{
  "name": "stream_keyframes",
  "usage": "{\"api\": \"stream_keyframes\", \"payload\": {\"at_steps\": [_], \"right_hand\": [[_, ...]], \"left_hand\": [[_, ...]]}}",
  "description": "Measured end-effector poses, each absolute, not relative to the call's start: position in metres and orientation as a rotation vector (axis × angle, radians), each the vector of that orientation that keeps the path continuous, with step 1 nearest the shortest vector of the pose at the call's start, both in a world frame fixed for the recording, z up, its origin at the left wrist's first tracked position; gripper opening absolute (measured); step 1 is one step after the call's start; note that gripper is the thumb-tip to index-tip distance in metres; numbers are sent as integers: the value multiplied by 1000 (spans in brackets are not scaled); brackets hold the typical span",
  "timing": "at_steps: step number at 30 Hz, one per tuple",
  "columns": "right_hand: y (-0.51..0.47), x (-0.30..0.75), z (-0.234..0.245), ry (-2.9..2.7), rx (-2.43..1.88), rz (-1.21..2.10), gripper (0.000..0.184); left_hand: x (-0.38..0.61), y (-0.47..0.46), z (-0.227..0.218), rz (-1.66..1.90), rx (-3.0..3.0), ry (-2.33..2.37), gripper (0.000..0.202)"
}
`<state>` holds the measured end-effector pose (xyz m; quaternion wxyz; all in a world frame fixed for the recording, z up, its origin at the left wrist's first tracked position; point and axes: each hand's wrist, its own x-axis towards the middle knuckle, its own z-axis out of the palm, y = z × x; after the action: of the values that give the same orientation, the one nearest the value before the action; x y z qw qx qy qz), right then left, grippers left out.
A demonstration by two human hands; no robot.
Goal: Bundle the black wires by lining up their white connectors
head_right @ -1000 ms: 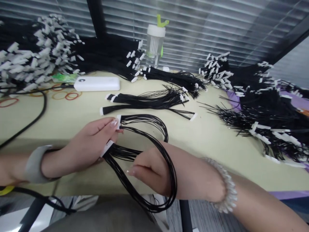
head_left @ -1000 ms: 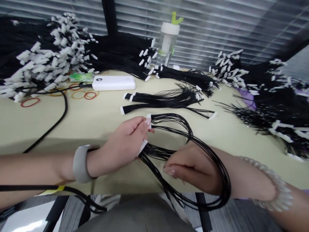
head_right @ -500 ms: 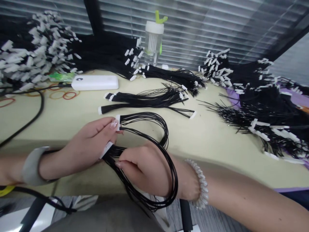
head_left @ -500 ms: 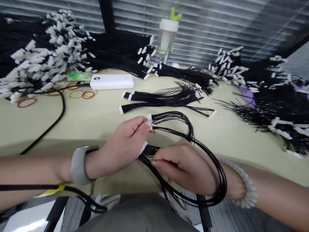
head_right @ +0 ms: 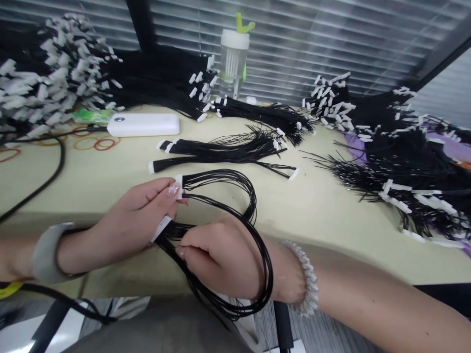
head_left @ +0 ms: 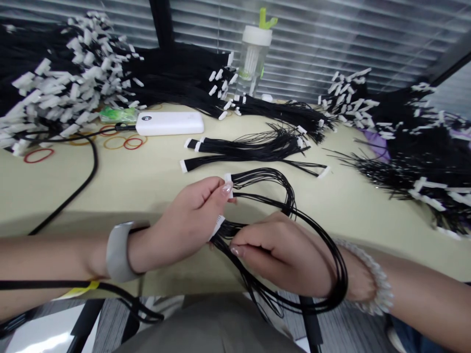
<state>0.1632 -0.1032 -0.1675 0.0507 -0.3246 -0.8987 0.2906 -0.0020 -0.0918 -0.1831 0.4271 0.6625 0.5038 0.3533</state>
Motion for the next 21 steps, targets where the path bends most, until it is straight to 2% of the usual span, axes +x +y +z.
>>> {"api": "stream_keyframes", "payload": {"at_steps": [9,14,18,21], "right_hand": [[-102,170,-170,-2723,-1060,830,12],[-78,192,-156,-2740,-1116,679,11],[-55,211,-144,-2259,-1423,637,14],[-41,222,-142,-1717,-1251,655,15]], "left_hand": [[-2,-92,-185,854,1627,1241,27],[-3,-93,-187,836,1576,1232,31],[-4,-93,-188,827,1606,1244,33],[-4,-93,-187,817,1648,1256,33]]}}
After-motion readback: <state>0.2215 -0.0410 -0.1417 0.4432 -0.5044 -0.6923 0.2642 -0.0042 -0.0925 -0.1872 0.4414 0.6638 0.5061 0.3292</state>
